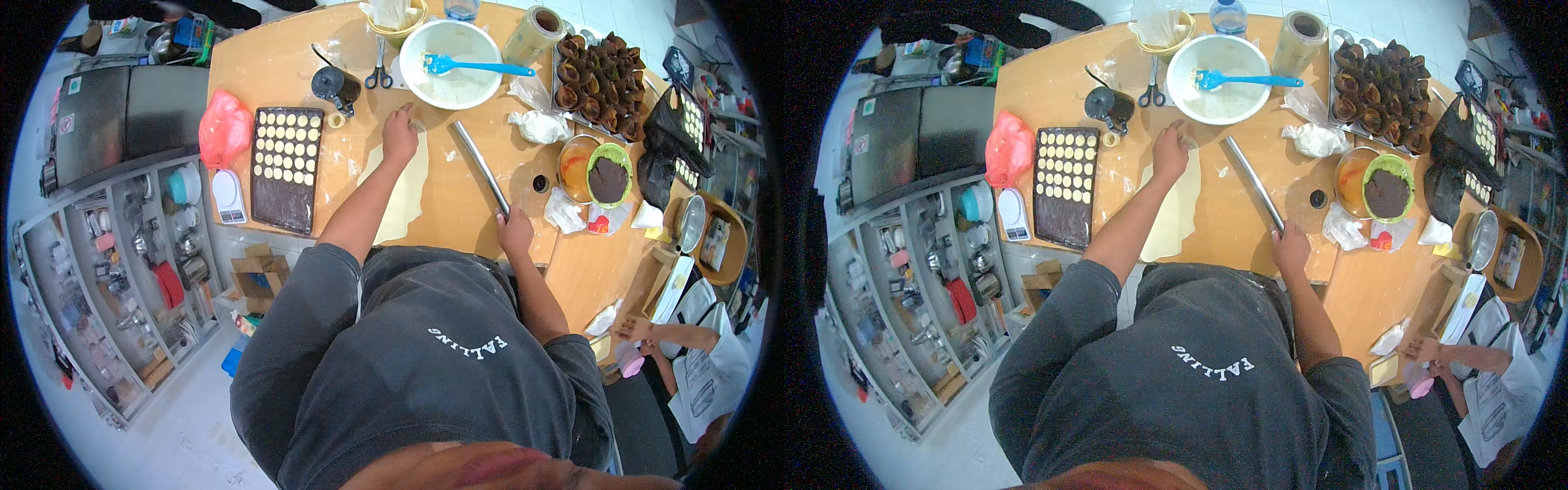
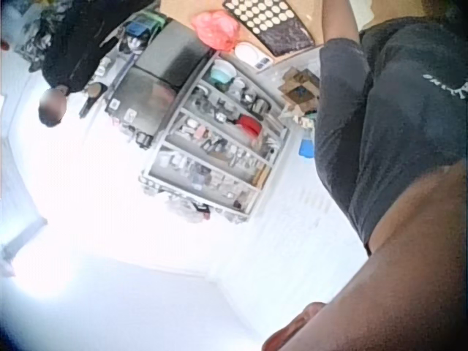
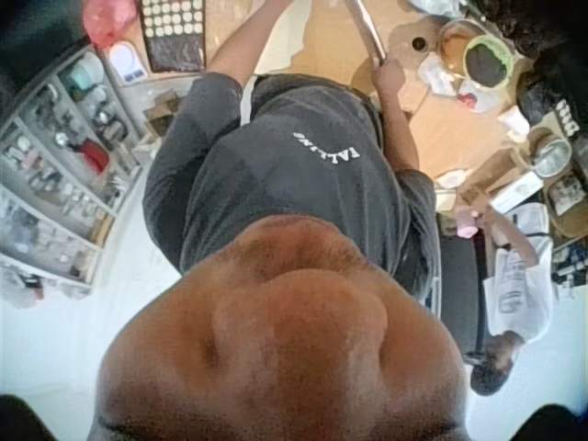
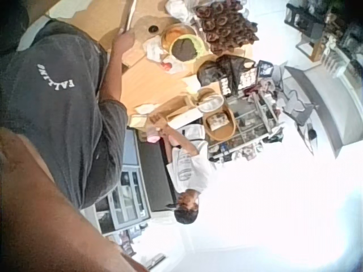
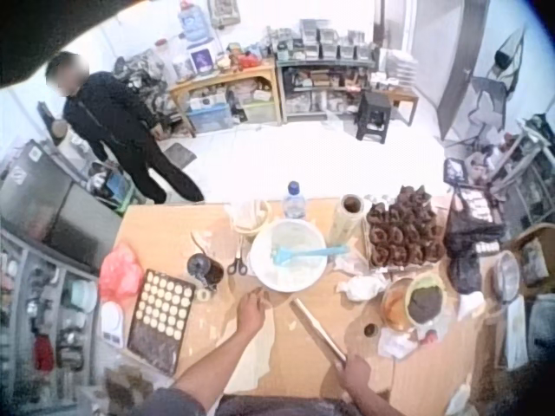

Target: The person uses a rolling pin to flatten dough, then uses a round cutter to create circles of dough, which they place onto a baking sheet.

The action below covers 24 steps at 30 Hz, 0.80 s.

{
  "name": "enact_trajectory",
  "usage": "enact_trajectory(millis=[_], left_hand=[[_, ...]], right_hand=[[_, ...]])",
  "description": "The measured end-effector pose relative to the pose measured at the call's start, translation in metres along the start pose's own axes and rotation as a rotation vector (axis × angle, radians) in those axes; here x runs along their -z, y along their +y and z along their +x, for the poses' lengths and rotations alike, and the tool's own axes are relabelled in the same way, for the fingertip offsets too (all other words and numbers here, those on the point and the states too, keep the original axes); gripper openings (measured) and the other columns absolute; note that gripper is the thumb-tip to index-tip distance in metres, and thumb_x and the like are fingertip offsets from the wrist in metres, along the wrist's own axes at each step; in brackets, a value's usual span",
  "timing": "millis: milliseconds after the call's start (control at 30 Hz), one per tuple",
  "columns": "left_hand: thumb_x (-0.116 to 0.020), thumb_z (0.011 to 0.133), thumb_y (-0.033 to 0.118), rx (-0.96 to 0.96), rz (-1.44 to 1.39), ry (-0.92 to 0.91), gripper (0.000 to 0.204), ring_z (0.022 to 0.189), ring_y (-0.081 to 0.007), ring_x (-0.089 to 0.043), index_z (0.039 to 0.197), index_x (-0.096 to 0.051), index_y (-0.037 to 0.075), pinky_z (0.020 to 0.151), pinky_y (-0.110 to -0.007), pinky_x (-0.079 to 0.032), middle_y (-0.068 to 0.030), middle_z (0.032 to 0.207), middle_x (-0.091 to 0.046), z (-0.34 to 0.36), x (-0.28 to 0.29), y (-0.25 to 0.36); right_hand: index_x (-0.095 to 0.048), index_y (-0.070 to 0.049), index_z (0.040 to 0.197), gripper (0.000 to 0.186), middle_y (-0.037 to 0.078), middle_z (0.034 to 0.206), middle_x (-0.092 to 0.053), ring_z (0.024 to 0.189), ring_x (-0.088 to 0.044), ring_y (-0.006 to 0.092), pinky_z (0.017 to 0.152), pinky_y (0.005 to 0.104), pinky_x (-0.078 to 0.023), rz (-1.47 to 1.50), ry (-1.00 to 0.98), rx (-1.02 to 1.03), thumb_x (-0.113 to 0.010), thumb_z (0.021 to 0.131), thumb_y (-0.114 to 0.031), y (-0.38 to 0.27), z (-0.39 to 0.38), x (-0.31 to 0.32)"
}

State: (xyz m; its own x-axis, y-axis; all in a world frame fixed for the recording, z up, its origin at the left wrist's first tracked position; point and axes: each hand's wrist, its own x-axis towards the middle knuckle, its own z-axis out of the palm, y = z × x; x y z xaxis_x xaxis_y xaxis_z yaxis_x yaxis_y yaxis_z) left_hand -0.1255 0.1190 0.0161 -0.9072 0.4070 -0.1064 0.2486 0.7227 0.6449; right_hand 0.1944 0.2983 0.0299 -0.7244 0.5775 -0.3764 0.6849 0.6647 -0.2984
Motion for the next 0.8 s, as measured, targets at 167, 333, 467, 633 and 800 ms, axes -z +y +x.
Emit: enact_trajectory(millis=[167,333,467,633,800], left_hand=[[-0.062,0.084,-0.005,0.027,-0.047,0.03,0.059,0.104,-0.0393,-0.06,0.141,-0.056,0.007,0.093,-0.049,-0.049,-0.0202,0.108,-0.063,-0.001,0.001,0.0],[-0.061,0.084,-0.006,-0.033,-0.001,0.056,0.062,0.105,-0.0384,-0.06,0.144,-0.053,0.008,0.093,-0.048,-0.048,-0.0197,0.108,-0.064,-0.002,-0.009,-0.004],[-0.06,0.084,-0.007,0.024,-0.057,0.029,0.064,0.106,-0.0379,-0.06,0.146,-0.05,0.009,0.093,-0.049,-0.048,-0.0192,0.108,-0.065,-0.001,-0.008,0.0],[-0.057,0.084,-0.009,0.056,-0.061,-0.027,0.064,0.102,-0.0365,-0.062,0.145,-0.052,0.009,0.09,-0.048,-0.05,-0.0175,0.103,-0.066,0.008,-0.001,0.001],[-0.055,0.083,-0.009,0.007,-0.052,-0.029,0.06,0.098,-0.0369,-0.063,0.141,-0.056,0.009,0.086,-0.05,-0.051,-0.0169,0.098,-0.067,0.01,0.001,0.002]], right_hand=[[-0.057,-0.005,0.096,0.033,0.019,0.088,-0.066,0.08,-0.067,0.0403,0.071,0.053,-0.052,0.016,0.023,0.033,-0.072,0.092,-0.035,0.0,0.003,0.001],[-0.057,-0.005,0.095,0.034,0.019,0.085,-0.066,0.078,-0.067,0.0403,0.069,0.0528,-0.052,0.034,0.036,0.046,-0.072,0.093,-0.036,0.0,0.002,0.002],[-0.058,-0.005,0.095,0.033,0.019,0.086,-0.067,0.078,-0.067,0.0403,0.07,0.053,-0.052,0.023,0.005,0.022,-0.072,0.092,-0.034,0.002,0.001,0.002],[-0.058,-0.005,0.096,0.032,0.02,0.087,-0.068,0.08,-0.068,0.041,0.071,0.0528,-0.053,0.024,-0.002,0.009,-0.073,0.091,-0.033,-0.005,0.003,0.007],[-0.058,-0.006,0.098,0.031,0.02,0.088,-0.068,0.081,-0.068,0.0411,0.071,0.053,-0.053,0.017,-0.022,-0.006,-0.072,0.091,-0.032,-0.006,0.002,0.008]])
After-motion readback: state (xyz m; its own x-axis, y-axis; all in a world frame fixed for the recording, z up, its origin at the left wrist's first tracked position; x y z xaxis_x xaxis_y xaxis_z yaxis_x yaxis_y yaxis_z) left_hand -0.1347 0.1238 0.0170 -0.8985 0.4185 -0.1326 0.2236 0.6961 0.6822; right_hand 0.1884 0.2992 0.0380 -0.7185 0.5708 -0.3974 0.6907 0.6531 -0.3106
